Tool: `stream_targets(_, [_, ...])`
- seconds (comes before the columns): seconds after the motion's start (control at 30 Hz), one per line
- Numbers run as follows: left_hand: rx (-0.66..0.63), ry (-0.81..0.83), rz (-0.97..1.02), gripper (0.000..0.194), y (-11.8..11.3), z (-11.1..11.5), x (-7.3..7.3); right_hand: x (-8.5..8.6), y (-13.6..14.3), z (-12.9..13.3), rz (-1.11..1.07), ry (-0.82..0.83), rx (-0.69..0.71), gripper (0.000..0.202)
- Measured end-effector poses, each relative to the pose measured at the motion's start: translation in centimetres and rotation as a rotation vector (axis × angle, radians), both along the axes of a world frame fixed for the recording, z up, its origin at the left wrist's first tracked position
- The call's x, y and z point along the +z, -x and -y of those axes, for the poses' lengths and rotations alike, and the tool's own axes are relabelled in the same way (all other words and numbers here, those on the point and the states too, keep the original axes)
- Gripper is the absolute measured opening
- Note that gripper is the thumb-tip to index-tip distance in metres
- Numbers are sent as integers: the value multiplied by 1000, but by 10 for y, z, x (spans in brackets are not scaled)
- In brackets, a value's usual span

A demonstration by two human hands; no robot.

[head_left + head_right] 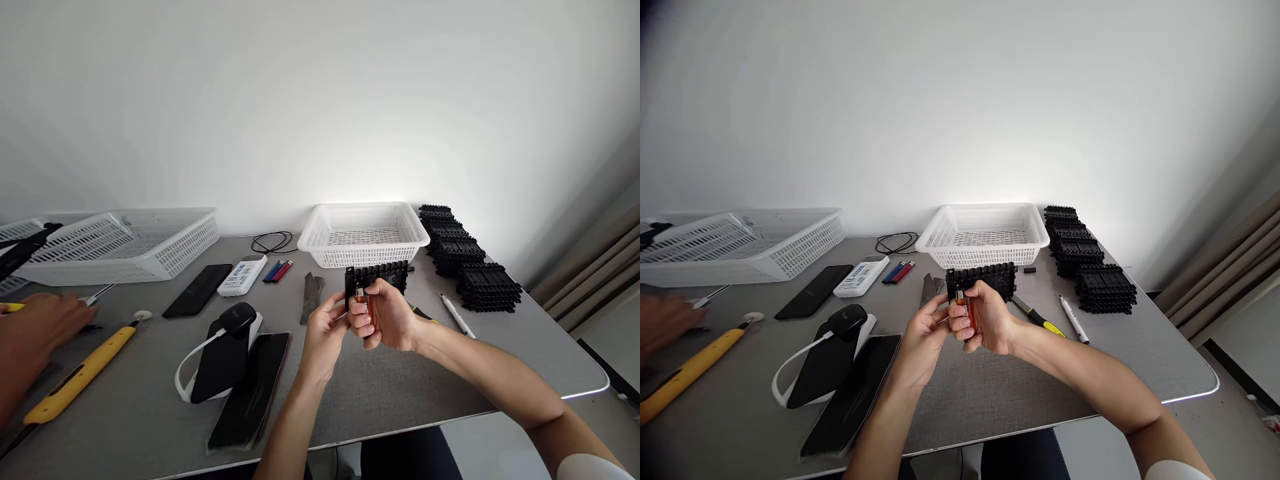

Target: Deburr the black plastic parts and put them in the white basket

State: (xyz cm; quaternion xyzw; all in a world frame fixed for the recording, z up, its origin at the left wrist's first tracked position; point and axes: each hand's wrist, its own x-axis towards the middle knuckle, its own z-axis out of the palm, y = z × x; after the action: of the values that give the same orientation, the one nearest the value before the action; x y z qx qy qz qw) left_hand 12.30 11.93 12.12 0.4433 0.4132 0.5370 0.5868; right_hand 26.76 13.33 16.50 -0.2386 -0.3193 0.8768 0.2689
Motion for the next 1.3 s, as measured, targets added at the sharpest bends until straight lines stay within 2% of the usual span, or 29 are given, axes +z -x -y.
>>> stream_targets(0.37, [-34, -67, 42, 46, 9, -1, 7, 1, -9, -9, -14, 22, -64, 19])
stream_targets(0.63, [76, -54, 44, 53, 22, -4, 8, 5, -22, -19, 15, 32, -156, 19])
stream_targets(0.9, [115, -59, 53, 56, 28, -5, 9, 10, -30, -25, 55, 33, -226, 19])
stream_targets(1.1, [107, -57, 33, 54, 25, -4, 9, 8, -28, -24, 43, 27, -197, 19])
stream_targets(1.3, [78, -91, 7, 53, 15, -2, 7, 4, -18, -18, 85, 16, -96, 21])
